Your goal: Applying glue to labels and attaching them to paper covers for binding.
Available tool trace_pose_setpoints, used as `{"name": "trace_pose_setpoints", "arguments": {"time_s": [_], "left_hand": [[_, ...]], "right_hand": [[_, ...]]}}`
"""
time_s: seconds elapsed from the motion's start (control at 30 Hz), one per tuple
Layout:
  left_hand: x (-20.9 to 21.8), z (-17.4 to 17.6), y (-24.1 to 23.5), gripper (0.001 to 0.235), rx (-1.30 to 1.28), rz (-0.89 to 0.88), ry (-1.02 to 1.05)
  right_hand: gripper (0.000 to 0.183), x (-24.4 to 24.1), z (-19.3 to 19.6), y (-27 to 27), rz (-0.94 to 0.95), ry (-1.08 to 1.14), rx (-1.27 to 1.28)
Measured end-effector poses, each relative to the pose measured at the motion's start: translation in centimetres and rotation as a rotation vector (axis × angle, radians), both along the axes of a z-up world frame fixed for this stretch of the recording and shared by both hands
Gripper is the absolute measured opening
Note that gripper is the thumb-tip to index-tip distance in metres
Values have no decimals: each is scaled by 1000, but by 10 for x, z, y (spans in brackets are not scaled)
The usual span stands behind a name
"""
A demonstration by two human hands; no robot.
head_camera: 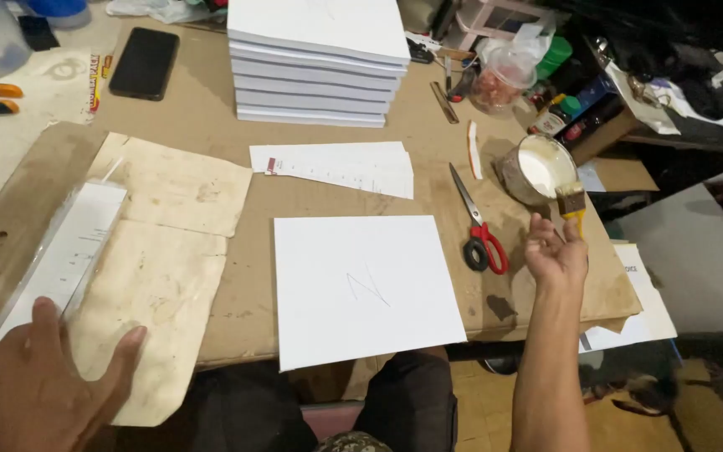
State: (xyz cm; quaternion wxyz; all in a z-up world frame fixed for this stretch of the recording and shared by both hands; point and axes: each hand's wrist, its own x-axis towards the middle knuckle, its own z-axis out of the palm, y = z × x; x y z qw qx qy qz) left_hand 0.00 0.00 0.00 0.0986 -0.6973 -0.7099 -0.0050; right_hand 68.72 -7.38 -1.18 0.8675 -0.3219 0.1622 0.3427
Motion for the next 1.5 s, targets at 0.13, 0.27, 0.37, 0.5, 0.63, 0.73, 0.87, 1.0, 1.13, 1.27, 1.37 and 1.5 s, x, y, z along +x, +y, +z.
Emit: {"name": "trace_pose_setpoints", "arguments": {"time_s": [0.13, 0.27, 0.37, 0.5, 0.63, 0.73, 0.87, 1.0, 1.13, 1.27, 1.37, 1.5], "left_hand": [[0, 0, -1, 103, 93, -12, 165], [4, 20, 3, 98, -126, 29, -80], [-8, 21, -3, 103, -132, 35, -200], [-16, 9, -7, 97, 34, -64, -299], [-13, 19, -4, 99, -105, -72, -235], [-9, 18, -1, 100, -168, -12, -147], [-3, 20, -2, 82, -186, 52, -135], [0, 20, -1, 70, -215, 60, -140], [-15, -16, 5, 96, -67, -35, -111], [-25, -45, 1, 101, 219, -208, -175], [-18, -26, -3, 83, 259, -234, -240], [9, 22, -1, 60, -95, -63, -493]], "right_hand": [[86, 102, -56, 5, -169, 256, 242], [33, 220, -126, 14, -62, 56, 133], [40, 201, -106, 19, -4, -190, -196], [16, 31, 30, 19, -314, -580, -412], [11, 117, 24, 39, -453, -1517, -476], [20, 103, 56, 43, -304, -1851, -598], [29, 97, 69, 63, -4, -1786, -1234], [34, 97, 59, 83, 163, -1650, -1362], [40, 77, 65, 89, 152, -1523, -1454], [43, 65, 74, 87, 237, -1524, -1486], [38, 84, 79, 78, 99, -1656, -1397], [41, 99, 90, 55, -80, -1778, -1354]]}}
